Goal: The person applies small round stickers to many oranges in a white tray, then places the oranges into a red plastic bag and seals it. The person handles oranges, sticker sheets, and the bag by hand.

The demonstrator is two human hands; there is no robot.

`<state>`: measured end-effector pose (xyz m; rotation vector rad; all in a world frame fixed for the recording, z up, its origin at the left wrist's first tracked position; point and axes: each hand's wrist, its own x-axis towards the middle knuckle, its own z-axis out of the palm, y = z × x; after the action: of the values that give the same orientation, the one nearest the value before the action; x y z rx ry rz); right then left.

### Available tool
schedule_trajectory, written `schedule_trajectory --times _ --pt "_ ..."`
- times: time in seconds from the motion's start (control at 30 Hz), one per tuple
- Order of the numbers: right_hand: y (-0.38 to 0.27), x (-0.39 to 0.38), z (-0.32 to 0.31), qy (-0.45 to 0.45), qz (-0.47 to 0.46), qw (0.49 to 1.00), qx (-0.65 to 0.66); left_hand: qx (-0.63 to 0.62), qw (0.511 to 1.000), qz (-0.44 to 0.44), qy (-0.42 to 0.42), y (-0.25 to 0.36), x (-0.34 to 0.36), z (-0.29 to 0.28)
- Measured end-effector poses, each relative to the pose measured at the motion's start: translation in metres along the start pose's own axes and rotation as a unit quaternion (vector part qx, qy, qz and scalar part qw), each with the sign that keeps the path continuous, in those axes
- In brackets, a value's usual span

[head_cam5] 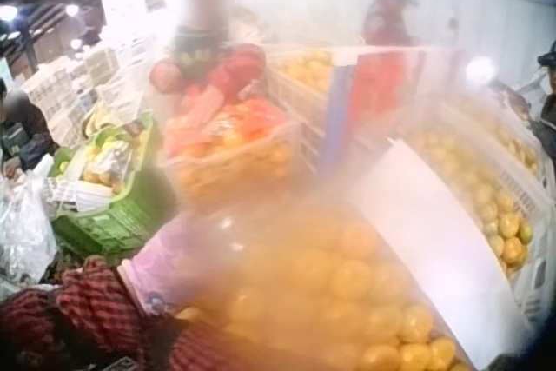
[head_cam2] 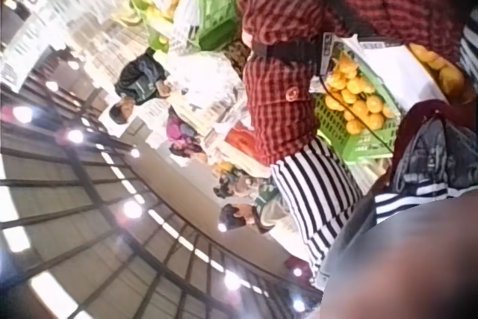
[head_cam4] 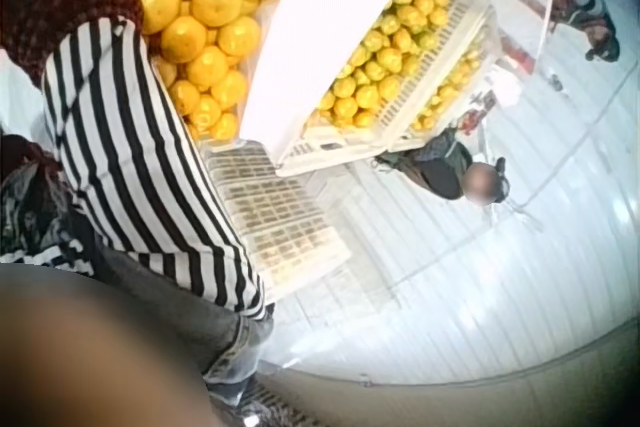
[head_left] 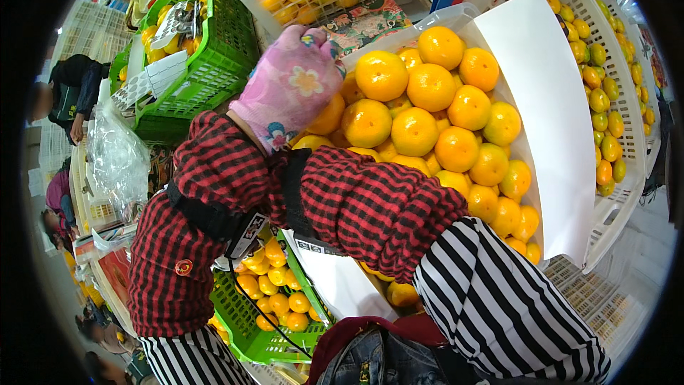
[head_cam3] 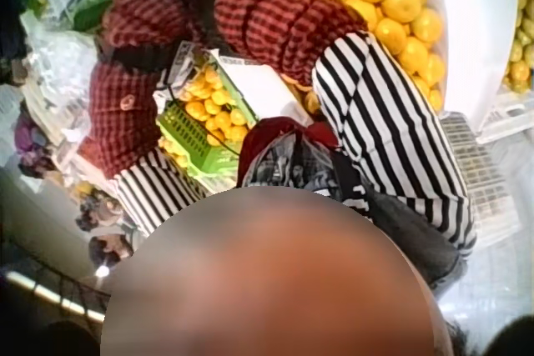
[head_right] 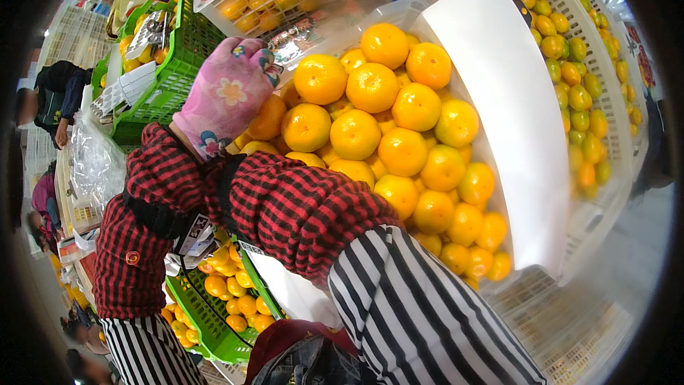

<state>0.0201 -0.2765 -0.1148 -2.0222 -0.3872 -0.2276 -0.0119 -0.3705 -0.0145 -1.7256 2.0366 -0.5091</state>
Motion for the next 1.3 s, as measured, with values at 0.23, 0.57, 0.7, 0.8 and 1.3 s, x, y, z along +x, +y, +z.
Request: schedule_trajectory --times 0.23,0.57,0.7,0.8,1.3 --pt "0.018 -0.011 0.008 -0.083 -0.020 0.981 -0.175 -0.055 0.997 -0.017 0.059 -0.024 -0.031 -0.028" --pt "-0.040 0.015 -0.028 0.173 0.092 0.932 0.305 -0.411 0.771 -0.360 0.327 -0.026 -0.271 -0.128" --pt "-0.101 -0.020 -0.064 0.131 -0.019 0.984 0.119 -0.463 0.628 -0.559 0.281 0.056 -0.370 -0.116" --pt "-0.125 -0.061 -0.057 -0.050 0.097 0.993 -0.052 -0.449 0.584 -0.631 0.242 0.120 -0.398 -0.100" --pt "-0.213 -0.144 -0.117 0.200 0.154 0.801 0.543 -0.621 0.403 -0.583 0.335 0.179 -0.404 -0.133"
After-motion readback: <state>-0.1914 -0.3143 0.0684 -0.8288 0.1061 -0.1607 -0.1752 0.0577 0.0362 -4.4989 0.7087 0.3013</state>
